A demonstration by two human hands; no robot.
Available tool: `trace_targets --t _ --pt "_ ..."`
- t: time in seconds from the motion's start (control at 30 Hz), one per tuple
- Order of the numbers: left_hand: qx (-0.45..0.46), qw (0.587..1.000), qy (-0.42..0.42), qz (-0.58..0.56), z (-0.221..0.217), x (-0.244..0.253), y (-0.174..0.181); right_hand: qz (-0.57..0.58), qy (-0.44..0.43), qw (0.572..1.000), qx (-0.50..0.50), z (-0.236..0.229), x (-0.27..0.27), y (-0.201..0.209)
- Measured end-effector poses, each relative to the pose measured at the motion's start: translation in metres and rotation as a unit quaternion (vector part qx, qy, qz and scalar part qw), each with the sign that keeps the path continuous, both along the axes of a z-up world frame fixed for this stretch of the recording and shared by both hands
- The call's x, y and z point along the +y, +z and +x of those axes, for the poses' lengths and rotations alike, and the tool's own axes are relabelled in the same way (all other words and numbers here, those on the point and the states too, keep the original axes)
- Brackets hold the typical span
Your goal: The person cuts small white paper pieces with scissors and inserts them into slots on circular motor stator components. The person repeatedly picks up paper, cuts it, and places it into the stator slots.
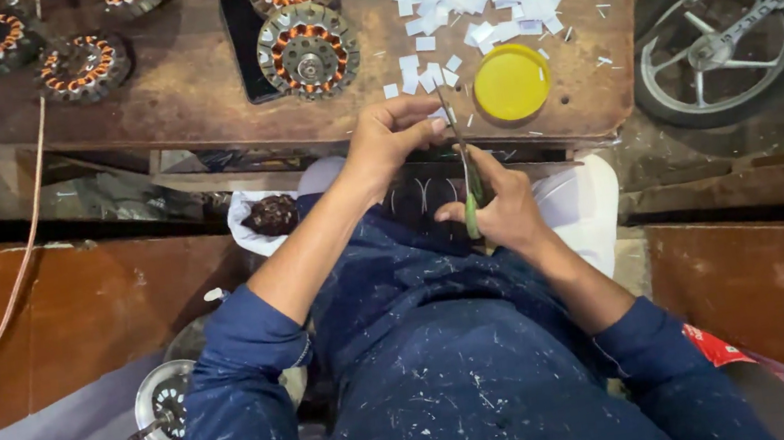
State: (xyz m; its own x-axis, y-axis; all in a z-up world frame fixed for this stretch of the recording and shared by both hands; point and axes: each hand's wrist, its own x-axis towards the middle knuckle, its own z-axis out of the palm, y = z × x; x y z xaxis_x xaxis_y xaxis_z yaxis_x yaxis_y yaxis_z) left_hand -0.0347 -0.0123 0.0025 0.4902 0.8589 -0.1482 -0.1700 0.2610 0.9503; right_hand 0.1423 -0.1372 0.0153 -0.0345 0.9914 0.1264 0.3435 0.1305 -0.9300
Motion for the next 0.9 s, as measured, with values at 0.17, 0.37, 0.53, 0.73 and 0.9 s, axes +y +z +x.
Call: trace_targets --t 0.17,0.37,0.53,0.73,0.9 --pt "-0.031 0.999 -0.019 0.003 0.003 0.004 -0.001 -0.025 -0.019 0.997 -0.066 0.006 0.002 -0.003" --pt "-0.023 0.999 -0.030 -0.005 0.006 0.009 -0.010 -0.003 -0.017 0.999 -0.033 0.010 -0.002 -0.020" --pt "0.023 0.999 0.005 0.025 0.008 0.019 -0.009 -0.083 -0.066 0.994 -0.004 0.017 -0.006 -0.027" --pt "0.069 0.993 -0.057 0.076 0.008 0.020 -0.003 -0.009 -0.042 0.995 -0.091 0.018 -0.013 -0.023" --pt "0.123 0.979 -0.105 0.121 0.008 0.027 0.022 -0.037 -0.043 0.995 -0.082 0.017 -0.005 -0.006"
